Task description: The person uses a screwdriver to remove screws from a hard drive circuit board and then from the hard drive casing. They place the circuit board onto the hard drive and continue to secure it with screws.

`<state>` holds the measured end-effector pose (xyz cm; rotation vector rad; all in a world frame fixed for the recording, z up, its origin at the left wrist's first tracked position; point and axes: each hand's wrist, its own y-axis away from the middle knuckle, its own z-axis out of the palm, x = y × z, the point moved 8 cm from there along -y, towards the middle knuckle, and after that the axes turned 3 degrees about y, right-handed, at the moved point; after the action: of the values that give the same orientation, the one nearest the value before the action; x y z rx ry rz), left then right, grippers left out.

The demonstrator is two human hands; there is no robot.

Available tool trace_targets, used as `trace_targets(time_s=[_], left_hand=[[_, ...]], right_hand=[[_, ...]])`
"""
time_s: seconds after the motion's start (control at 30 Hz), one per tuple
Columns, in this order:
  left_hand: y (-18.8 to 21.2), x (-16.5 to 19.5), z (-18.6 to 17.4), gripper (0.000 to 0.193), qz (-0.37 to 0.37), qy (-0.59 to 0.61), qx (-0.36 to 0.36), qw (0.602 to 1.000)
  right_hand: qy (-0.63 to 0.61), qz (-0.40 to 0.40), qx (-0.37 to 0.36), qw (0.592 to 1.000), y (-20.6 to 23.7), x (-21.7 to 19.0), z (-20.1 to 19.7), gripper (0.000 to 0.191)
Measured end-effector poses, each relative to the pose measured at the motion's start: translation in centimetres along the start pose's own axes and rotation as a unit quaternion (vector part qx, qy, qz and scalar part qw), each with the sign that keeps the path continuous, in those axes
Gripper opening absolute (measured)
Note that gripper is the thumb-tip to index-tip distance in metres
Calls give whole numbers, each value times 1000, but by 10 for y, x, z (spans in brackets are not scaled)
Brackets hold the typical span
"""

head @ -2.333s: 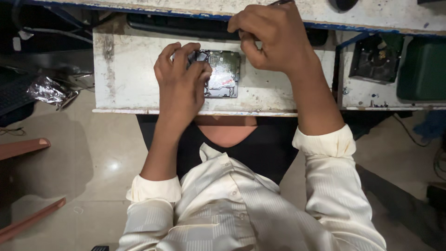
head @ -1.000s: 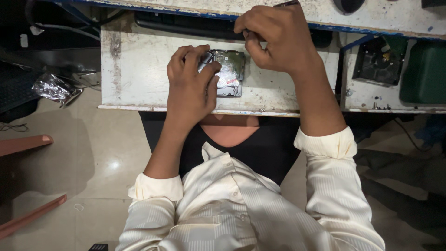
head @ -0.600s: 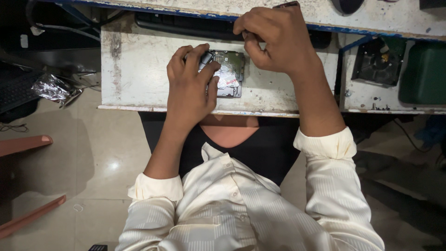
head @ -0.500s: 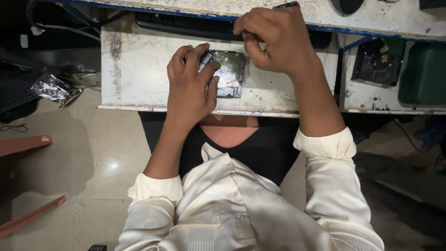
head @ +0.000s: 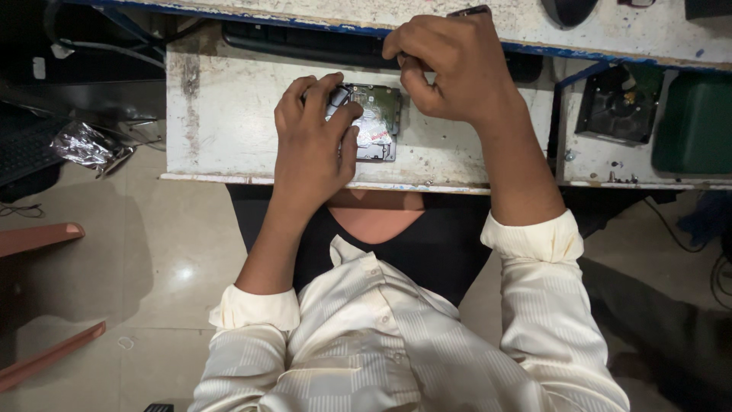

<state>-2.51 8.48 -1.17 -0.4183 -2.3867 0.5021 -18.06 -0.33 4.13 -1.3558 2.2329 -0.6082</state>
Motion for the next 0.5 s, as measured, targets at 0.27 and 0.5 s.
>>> trace_targets(time_s=[0.27, 0.5], left_hand=[[-1, 0, 0, 23, 3, 0, -5, 1000], [-1, 0, 0, 28, 4, 2, 6, 1000]], right_hand=[[1, 1, -1, 1000, -1, -4, -4, 23], [7, -1, -2, 1000, -1, -3, -1, 24]])
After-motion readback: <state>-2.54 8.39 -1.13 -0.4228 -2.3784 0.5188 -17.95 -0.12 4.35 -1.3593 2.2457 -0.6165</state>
